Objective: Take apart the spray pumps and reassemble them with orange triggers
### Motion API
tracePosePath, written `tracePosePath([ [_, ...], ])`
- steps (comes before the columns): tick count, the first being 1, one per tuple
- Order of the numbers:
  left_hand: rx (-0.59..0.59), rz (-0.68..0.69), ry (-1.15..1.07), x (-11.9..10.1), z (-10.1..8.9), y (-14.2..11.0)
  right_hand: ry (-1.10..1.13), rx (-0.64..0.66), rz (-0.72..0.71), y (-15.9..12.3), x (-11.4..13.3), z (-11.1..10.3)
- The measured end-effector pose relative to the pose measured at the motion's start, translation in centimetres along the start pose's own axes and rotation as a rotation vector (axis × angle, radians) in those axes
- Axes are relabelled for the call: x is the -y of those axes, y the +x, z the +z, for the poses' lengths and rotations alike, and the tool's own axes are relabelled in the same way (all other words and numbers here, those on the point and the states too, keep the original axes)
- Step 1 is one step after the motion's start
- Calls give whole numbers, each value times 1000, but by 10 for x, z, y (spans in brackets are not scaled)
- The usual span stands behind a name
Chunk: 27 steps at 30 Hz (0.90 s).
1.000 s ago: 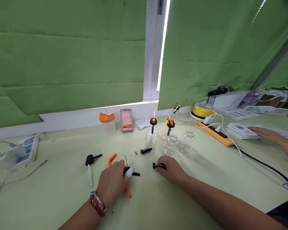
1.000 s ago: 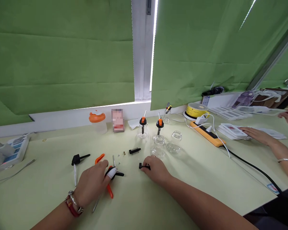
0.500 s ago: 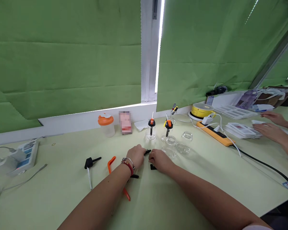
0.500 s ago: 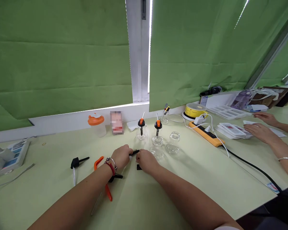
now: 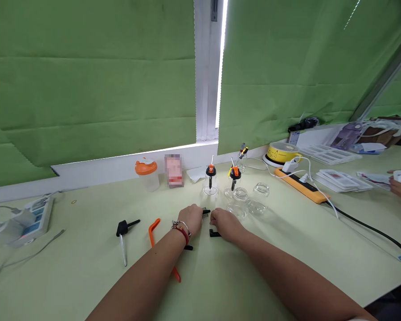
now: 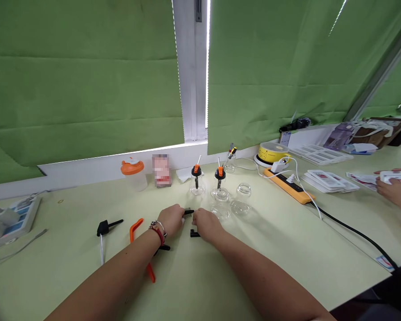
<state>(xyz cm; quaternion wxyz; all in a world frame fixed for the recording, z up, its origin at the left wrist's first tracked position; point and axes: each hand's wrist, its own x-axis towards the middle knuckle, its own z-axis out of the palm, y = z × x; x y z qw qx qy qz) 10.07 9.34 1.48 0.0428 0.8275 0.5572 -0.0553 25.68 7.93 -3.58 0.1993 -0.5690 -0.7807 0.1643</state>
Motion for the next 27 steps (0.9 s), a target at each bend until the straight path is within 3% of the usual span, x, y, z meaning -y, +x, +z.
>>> tracePosePath([
  [9,48,-1,-25,-2,-3,-6,333,-125,185,7,10,-7],
  [23,102,21,-99,-6,2,-4,397,-153,170,8,3,2],
  [27,58,36,-151,-1,-1,-7,584,-174,231,9,5,2],
])
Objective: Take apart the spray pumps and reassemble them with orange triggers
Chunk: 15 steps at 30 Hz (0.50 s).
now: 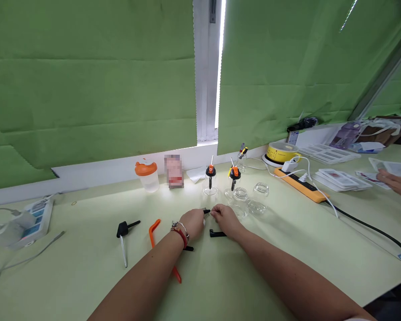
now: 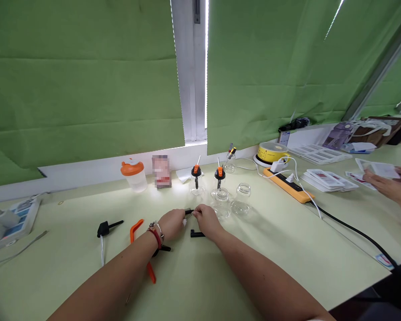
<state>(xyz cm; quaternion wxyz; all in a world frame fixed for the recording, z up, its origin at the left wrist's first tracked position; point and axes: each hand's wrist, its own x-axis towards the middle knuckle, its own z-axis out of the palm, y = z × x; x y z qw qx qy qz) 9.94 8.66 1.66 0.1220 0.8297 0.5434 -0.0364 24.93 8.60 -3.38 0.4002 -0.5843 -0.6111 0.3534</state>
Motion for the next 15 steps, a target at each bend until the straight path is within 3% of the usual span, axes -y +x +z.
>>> tracePosePath([
  [3,-52,45,-50,1,-5,-6,325,57,124,-2,6,0],
  [7,-86,82,-104,-1,-8,-15,689,176,152,-7,16,-2],
  [15,-125,56,-149,-2,-5,-18,853,244,204,-9,17,-6],
])
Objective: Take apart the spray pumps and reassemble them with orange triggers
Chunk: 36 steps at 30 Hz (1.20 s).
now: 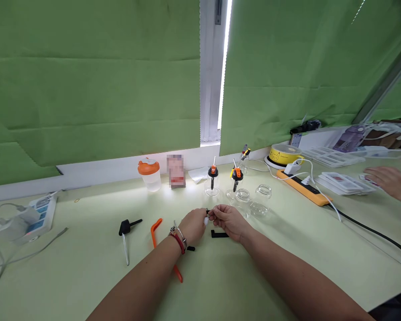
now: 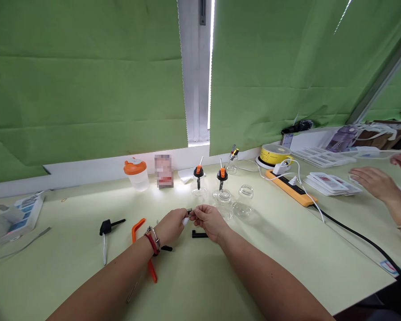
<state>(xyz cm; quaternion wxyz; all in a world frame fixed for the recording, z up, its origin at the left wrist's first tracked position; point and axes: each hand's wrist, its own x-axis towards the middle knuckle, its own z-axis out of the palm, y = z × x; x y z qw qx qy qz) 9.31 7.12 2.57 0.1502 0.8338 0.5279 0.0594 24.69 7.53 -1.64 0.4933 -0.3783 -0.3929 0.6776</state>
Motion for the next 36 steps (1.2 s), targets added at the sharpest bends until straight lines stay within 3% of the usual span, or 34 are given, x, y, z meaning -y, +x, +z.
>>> tracePosePath([
  [21,-2,31,9,1,6,3,32,17,14,-1,2,2],
  [29,-1,-38,24,10,-1,2,-403,-59,-44,8,-3,-3],
  [36,-117,-126,-9,29,-23,-12,-1177,-18,-312,15,-2,-4],
])
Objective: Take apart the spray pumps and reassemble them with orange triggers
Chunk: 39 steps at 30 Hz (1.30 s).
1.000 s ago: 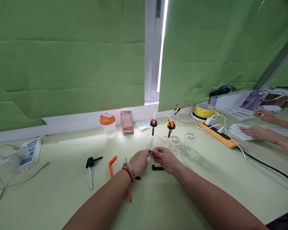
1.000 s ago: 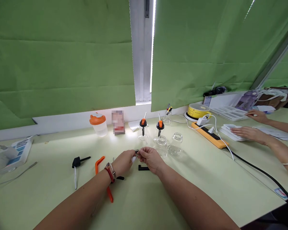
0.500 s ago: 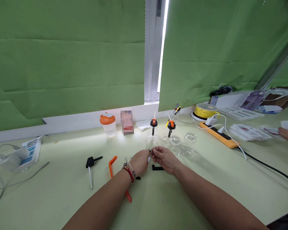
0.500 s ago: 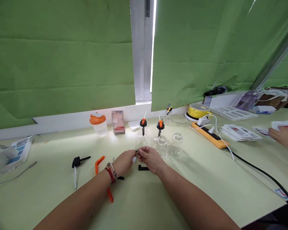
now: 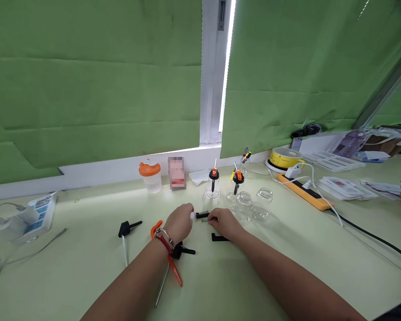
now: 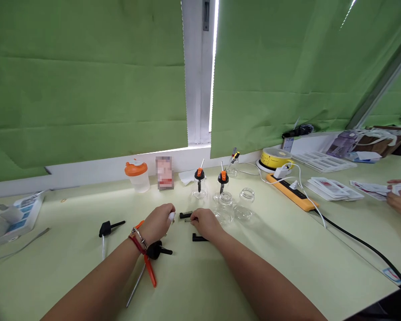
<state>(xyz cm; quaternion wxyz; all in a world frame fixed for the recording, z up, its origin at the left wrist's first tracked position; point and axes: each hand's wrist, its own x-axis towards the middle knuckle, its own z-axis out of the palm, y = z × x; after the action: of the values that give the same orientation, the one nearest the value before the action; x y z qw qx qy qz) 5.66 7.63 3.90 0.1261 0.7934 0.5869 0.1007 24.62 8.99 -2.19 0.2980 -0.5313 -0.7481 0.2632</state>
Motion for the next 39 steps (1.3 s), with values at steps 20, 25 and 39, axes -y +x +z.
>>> tracePosePath([
  [20,-15,-96,-74,15,-23,-55,-151,161,-169,-24,15,-25],
  [25,25,-135,-4,28,-17,-79,-215,265,-149,-35,10,-26],
  [39,60,-117,-57,24,0,-102,-283,27,-289,2,4,16],
])
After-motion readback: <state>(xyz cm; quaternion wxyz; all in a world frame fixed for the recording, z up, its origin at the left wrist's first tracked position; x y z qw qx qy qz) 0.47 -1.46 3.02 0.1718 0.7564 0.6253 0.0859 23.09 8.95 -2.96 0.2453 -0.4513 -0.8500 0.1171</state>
